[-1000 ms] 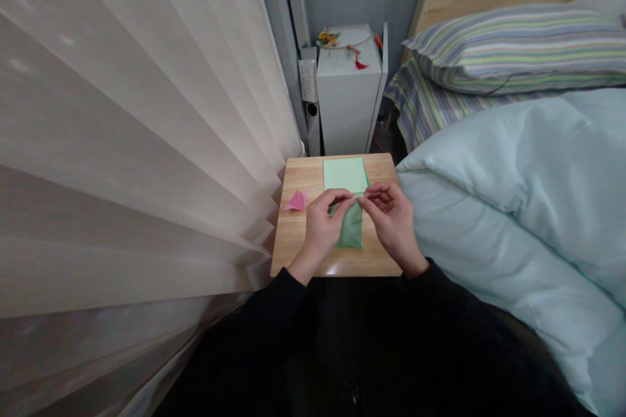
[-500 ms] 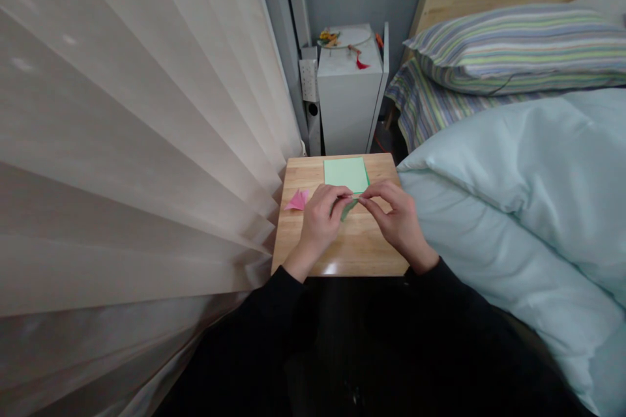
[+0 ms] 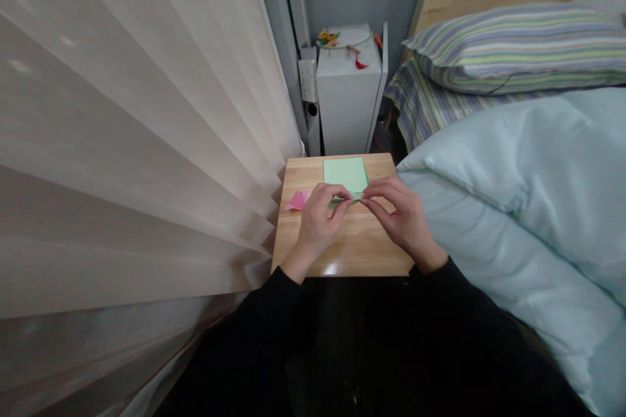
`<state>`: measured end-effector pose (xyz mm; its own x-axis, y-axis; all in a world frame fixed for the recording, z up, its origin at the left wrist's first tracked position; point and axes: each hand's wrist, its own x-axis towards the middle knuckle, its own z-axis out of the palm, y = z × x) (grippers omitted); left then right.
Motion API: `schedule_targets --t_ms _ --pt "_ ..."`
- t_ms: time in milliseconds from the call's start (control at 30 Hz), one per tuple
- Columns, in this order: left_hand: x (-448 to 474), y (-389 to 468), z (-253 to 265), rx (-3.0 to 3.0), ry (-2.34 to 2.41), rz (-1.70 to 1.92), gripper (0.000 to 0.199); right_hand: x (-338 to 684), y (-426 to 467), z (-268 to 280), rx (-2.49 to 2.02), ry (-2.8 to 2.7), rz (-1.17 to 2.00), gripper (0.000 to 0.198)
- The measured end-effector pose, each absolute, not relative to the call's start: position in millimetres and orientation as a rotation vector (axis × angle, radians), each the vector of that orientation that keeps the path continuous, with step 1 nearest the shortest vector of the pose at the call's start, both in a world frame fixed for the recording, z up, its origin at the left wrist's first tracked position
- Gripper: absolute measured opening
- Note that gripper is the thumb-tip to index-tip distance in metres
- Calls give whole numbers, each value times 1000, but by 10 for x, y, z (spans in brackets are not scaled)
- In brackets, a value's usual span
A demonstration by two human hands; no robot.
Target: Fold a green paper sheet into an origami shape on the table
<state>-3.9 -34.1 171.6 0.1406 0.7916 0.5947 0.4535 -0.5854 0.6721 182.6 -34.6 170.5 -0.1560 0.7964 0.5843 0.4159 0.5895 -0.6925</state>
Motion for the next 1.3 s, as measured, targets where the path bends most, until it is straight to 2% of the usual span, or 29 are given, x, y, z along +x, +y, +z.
schedule_targets --t_ms 733,1067,1200,1300 --pt "-47 -307 1737 1930 1122 1358 22 1894 -327 1726 -996 -2025 148 7" --pt "-103 -259 1724 1913 1096 1373 24 1961 -301 1715 -1028 -2032 153 7" --pt "-65 -310 1764 1988 1107 1319 32 1913 -322 1718 -1015 -2031 166 8" --pt "-33 -345 1782 1991 1163 1240 30 1862 -346 1718 -1004 -2036 176 8"
